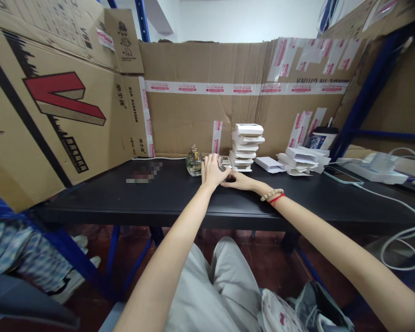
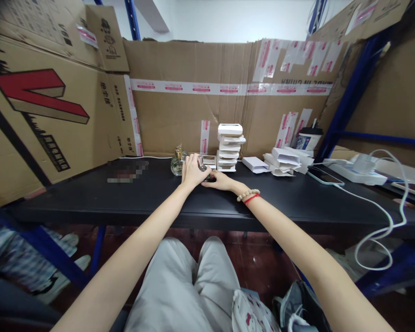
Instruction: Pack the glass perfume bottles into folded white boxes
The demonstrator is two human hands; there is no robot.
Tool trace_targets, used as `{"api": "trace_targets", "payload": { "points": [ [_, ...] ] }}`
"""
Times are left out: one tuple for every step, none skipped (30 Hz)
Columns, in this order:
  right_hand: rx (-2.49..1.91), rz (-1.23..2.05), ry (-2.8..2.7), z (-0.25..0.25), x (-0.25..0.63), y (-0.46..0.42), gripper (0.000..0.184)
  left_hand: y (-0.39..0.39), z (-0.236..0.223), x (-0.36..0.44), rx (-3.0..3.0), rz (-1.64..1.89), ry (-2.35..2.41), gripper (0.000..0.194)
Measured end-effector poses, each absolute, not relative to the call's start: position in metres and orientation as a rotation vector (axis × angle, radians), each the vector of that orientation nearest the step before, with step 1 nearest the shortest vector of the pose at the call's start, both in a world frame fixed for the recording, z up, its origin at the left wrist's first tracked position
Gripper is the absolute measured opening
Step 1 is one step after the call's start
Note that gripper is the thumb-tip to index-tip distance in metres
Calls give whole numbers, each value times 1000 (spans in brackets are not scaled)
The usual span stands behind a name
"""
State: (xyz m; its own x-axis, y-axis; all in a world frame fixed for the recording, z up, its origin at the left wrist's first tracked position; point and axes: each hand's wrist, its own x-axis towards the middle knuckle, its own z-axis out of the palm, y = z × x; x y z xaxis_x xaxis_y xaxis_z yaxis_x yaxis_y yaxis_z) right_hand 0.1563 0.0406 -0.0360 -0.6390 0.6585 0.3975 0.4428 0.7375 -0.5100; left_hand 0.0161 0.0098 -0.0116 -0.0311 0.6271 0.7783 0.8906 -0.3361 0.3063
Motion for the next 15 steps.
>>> {"api": "trace_targets", "payload": {
  "points": [
    [-846,476,-2381,-35,157,41,40,10,-11,15,-1935,-1327,-1616,25],
    [-861,448,-2395,-35,157,40,37,11,-11,15,-1906,-1356,-1637,26],
    [-874,421,-2404,-34,157,40,36,11,-11,13,-1871,-1386,-1667,26],
    [-883,399,-2406,-33,157,40,36,11,-10,12,-1827,-1416,-1702,26],
    [-889,384,-2404,-33,157,39,36,11,-10,11,-1778,-1441,-1736,25],
    [-891,380,-2402,-33,158,39,37,11,-9,10,-1727,-1459,-1766,25],
    [-890,385,-2402,-32,158,39,38,10,-8,9,-1678,-1469,-1789,25],
    [-888,398,-2407,-32,158,39,39,9,-7,8,-1634,-1474,-1806,25],
    [-886,413,-2412,-32,158,39,39,9,-7,7,-1593,-1475,-1820,25],
    [-885,427,-2415,-32,158,39,40,8,-6,6,-1560,-1475,-1835,25],
    [-886,437,-2416,-32,157,40,40,7,-6,5,-1535,-1474,-1850,25],
    [-887,442,-2415,-32,157,40,41,7,-5,5,-1514,-1476,-1865,25],
    [-888,441,-2413,-32,157,41,41,6,-5,5,-1499,-1478,-1879,24],
    [-889,438,-2412,-33,157,41,41,6,-5,4,-1490,-1480,-1890,24],
    [-890,434,-2411,-33,157,41,41,5,-5,4,-1482,-1483,-1895,24]
  ]
}}
